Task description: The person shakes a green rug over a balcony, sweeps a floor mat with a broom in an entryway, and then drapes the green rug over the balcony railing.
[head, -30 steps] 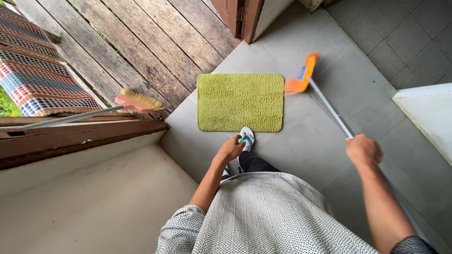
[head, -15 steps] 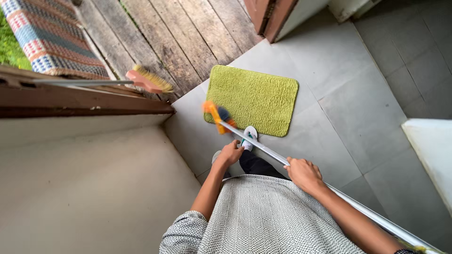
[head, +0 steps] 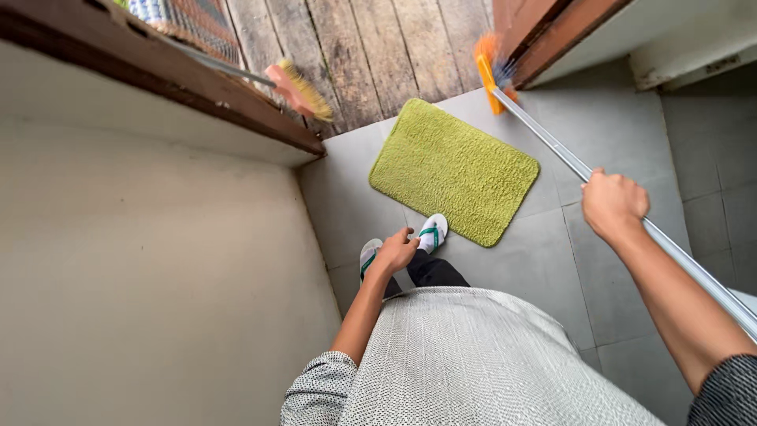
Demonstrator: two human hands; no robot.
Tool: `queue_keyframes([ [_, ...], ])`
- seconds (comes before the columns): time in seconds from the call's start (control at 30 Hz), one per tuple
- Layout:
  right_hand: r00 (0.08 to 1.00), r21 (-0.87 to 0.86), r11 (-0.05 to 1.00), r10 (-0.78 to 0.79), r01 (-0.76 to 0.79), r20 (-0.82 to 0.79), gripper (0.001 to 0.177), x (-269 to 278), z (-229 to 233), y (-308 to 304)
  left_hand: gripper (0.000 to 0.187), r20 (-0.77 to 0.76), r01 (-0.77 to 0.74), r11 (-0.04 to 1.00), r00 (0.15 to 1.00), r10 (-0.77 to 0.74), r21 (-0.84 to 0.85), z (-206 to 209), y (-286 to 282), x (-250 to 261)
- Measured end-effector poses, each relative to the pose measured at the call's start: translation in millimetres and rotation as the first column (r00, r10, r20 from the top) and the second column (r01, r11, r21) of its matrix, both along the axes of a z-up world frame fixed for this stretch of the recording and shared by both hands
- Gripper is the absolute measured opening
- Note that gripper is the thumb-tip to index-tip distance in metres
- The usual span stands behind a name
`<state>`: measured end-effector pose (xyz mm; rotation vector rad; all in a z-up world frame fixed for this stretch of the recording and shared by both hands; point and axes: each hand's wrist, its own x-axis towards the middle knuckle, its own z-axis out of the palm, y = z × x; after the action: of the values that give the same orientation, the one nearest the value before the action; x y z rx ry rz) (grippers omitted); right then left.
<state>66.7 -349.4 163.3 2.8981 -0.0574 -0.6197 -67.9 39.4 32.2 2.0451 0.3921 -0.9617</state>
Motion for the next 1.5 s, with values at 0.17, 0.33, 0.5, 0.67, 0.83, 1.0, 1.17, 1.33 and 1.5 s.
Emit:
queue_keyframes([
  [0.17, 0.961, 0.044, 0.974, 0.225, -0.22, -0.159, 0.02, -63.5, -43.5, 69.4, 0.059, -0.02, -0.098, 0.995, 0.995, 0.098, -0.006, -17.8, 12.2, -26.5],
  [0.33, 0.898, 0.216, 0.971, 0.187, -0.106, -0.398, 0.035, -89.5, 25.6, 100.2, 0.058, -0.028, -0.043, 0.999, 0.999, 0.043, 0.019, -30.8, 16.2, -26.2],
  [0.5, 0.959, 0.134, 0.991, 0.062, -0.026, -0.277, 0.039, -32.7, 72.8, 79.6, 0.058, 0.049, -0.069, 0.997, 0.996, 0.07, -0.017, -19.0, 8.1, 3.4],
  [0.67, 0.96, -0.072, 0.958, 0.28, -0.278, 0.02, 0.032, 47.2, 42.5, 49.5, 0.059, 0.043, -0.128, 0.991, 0.991, 0.129, -0.036, -6.3, 12.4, 11.9],
  [0.83, 0.917, -0.181, 0.919, 0.376, -0.351, 0.13, 0.017, 83.0, -41.8, 46.3, 0.058, 0.026, -0.158, 0.987, 0.987, 0.158, -0.01, -13.4, 20.2, -7.7],
  [1.0, 0.846, 0.059, 0.846, 0.532, -0.53, -0.032, 0.013, -39.7, -63.3, 99.6, 0.06, -0.023, -0.191, 0.982, 0.981, 0.191, 0.002, -20.9, 26.2, -25.7],
  [1.17, 0.89, 0.351, 0.926, 0.273, -0.14, -0.366, 0.034, -89.8, 14.8, 130.0, 0.085, -0.012, 0.0, 1.0, 1.0, 0.0, 0.021, 0.4, 18.6, -19.9],
  [1.33, 0.813, 0.479, 0.866, 0.175, 0.141, -0.556, 0.041, -106.1, 0.8, 115.8, 0.057, 0.012, 0.331, 0.933, 0.942, -0.336, 0.141, 6.4, -18.0, -8.2],
  [1.5, 0.704, 0.607, 0.758, 0.293, 0.241, -0.647, 0.06, -112.3, -113.3, 107.2, 0.031, 0.364, 0.298, 0.926, 0.856, -0.366, 0.231, -8.0, -74.0, 15.1],
])
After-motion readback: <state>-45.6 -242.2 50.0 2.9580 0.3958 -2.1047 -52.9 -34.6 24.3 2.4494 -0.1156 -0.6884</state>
